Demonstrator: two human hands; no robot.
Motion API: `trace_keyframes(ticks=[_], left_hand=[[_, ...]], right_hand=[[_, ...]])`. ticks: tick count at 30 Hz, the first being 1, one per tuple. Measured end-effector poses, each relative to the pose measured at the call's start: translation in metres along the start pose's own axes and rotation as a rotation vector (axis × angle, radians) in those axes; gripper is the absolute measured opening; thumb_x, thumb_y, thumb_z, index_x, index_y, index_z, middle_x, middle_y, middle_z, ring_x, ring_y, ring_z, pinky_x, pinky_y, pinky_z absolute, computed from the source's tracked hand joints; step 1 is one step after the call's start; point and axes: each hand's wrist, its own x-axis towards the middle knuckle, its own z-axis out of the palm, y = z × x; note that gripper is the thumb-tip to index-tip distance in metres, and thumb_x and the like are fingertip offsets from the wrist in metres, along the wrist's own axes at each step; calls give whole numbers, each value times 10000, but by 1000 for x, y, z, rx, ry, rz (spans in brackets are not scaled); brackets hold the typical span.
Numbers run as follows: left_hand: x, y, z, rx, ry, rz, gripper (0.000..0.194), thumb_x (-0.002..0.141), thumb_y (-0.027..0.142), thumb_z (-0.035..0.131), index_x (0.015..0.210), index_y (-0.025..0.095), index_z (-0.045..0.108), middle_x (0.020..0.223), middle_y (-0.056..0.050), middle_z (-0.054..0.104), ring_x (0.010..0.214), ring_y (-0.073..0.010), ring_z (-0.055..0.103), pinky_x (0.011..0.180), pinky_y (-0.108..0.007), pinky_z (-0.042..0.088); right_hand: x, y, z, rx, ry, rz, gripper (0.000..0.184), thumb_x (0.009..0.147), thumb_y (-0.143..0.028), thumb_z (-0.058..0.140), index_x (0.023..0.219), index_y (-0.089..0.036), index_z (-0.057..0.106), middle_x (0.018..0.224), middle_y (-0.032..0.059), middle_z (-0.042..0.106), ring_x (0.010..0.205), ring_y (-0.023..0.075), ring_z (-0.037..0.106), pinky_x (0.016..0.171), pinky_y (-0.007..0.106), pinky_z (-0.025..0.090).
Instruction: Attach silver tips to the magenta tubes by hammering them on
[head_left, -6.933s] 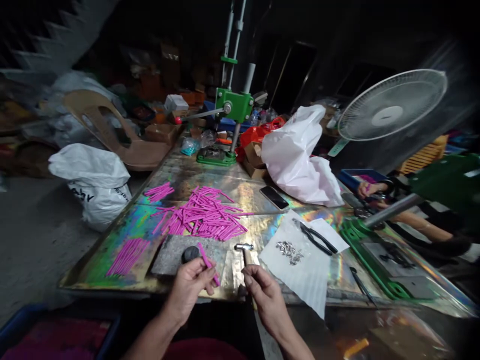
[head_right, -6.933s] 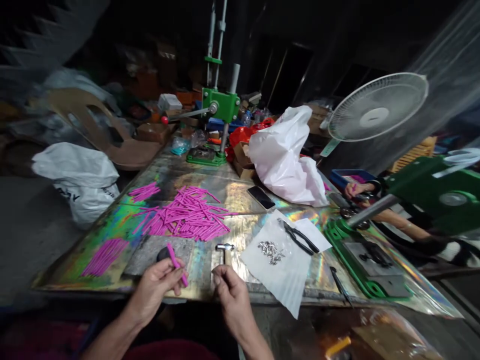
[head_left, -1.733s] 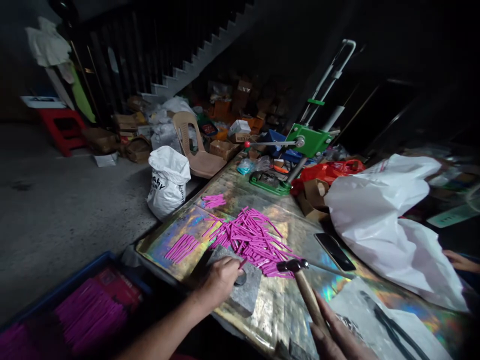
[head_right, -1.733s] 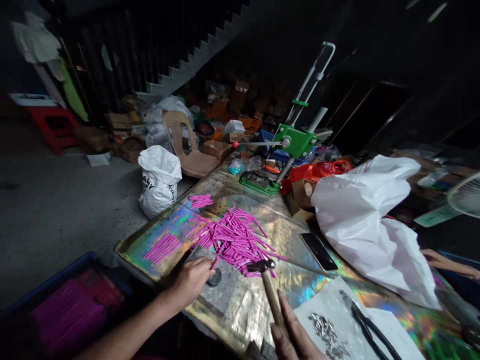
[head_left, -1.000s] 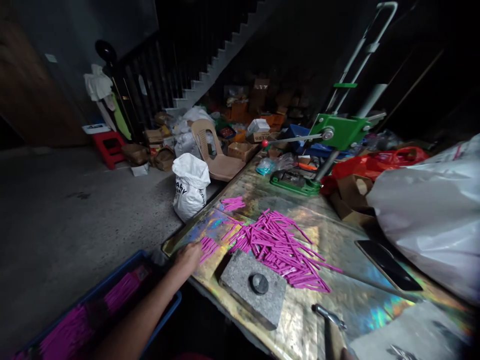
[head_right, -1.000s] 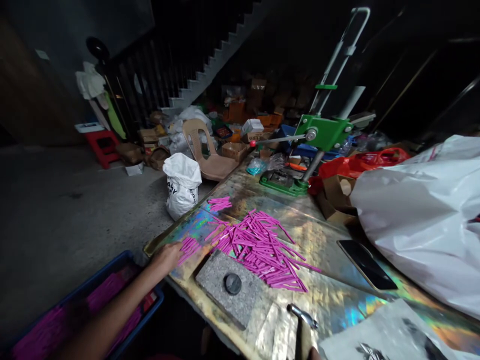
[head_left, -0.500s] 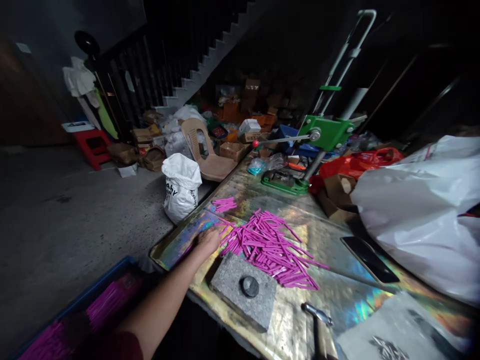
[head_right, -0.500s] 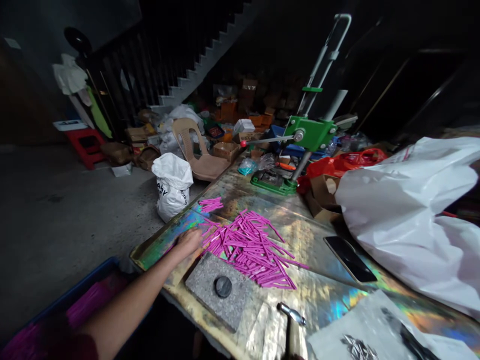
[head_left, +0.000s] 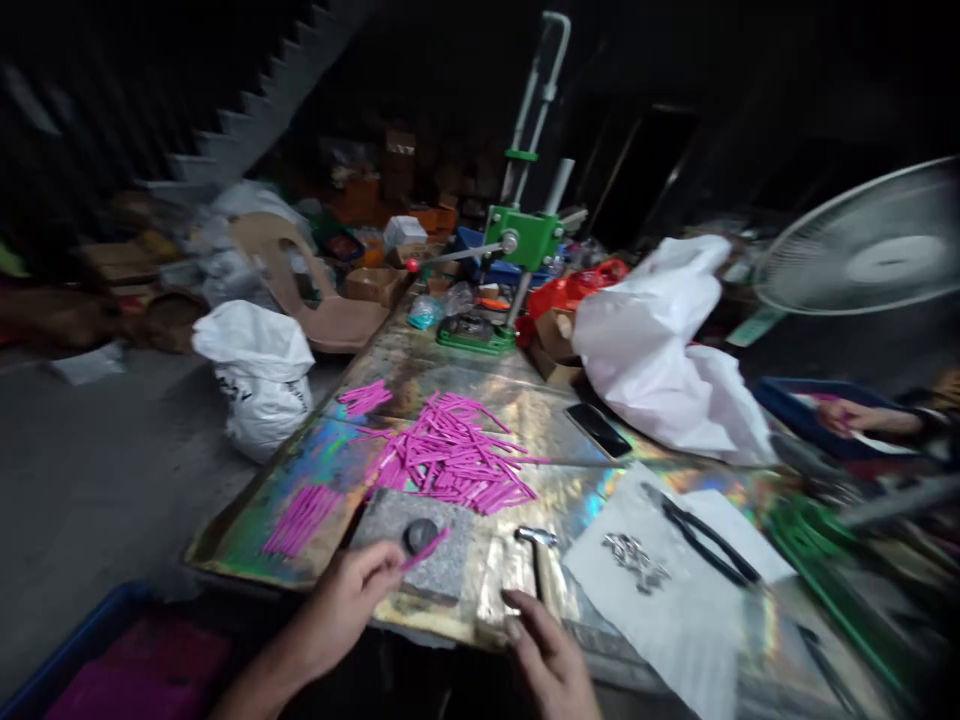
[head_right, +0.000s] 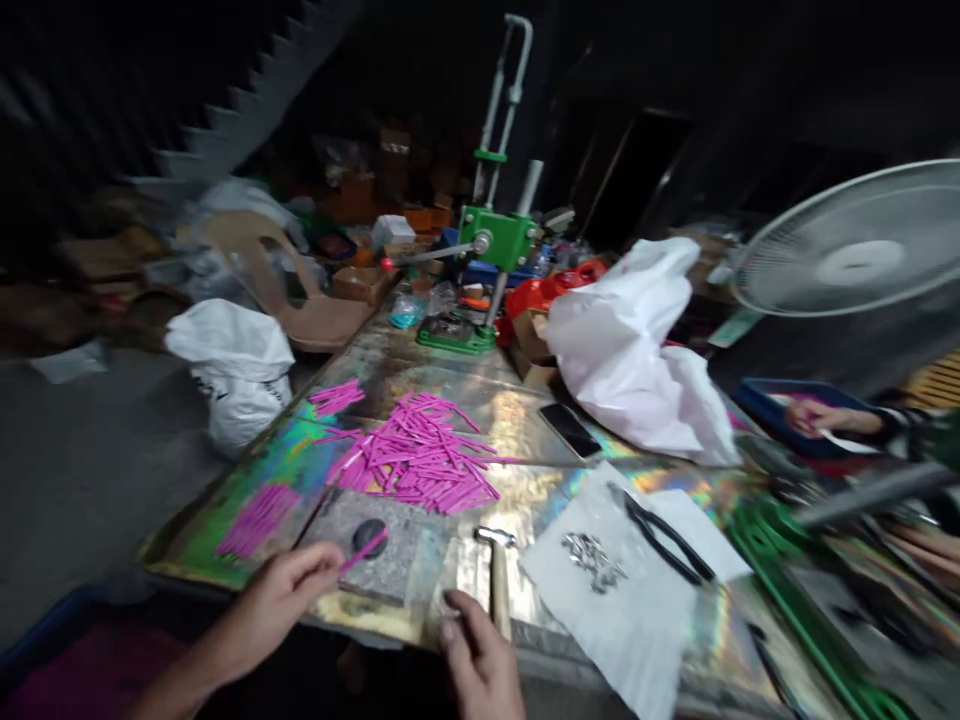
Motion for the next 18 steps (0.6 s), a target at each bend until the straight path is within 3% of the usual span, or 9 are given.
trace_keyframes(ticks=[2,5,9,11,13,16,18], left_hand=[[-12,8,22,-115,-157,-26,190,773,234,408,654,168,541,584,39,489,595,-116,450,542,-185,353],[-16,13,49,-194,-320,-6,206,749,191,397,708,172,598,627,24,552,612,-122,481,568,-183,382],[-9,16,72,-98,-329,100,180,713,174,447,718,199,625,695,11,622,662,-138,531,633,-187,412],[-6,17,78,-13,-338,150,171,701,161,458,691,203,623,699,7,635,668,-140,545,643,-186,415],[-4,16,81,50,-360,187,176,707,168,454,664,201,621,676,4,636,644,-139,547,615,-181,417],[-2,9,84,89,-343,198,172,720,222,472,653,205,630,657,4,635,623,-140,543,602,-178,426],[-1,2,84,79,-321,186,163,718,258,495,665,211,642,655,7,638,617,-139,543,611,-175,435]], right_hand=[[0,-14,14,288,-63,80,436,703,-516,548,1005,-203,578,562,-33,563,392,84,468,356,188,368],[2,-23,26,505,-166,84,378,692,-513,568,865,-178,538,437,-105,387,315,33,291,317,155,229],[-1,-20,28,505,-120,64,338,708,-515,541,655,-207,411,381,-119,330,293,28,248,306,154,170],[-4,-18,22,412,-119,42,331,712,-519,527,666,-206,429,418,-107,350,306,32,265,303,153,197],[-6,-16,7,157,-96,-41,319,731,-511,500,737,-193,516,473,-75,438,353,59,373,334,166,300],[2,-7,-32,-287,84,-128,332,797,-434,428,916,-176,598,699,17,637,632,164,588,563,242,469],[15,5,-66,-411,211,-93,333,834,-339,358,962,-146,597,907,88,651,840,219,589,738,308,458]])
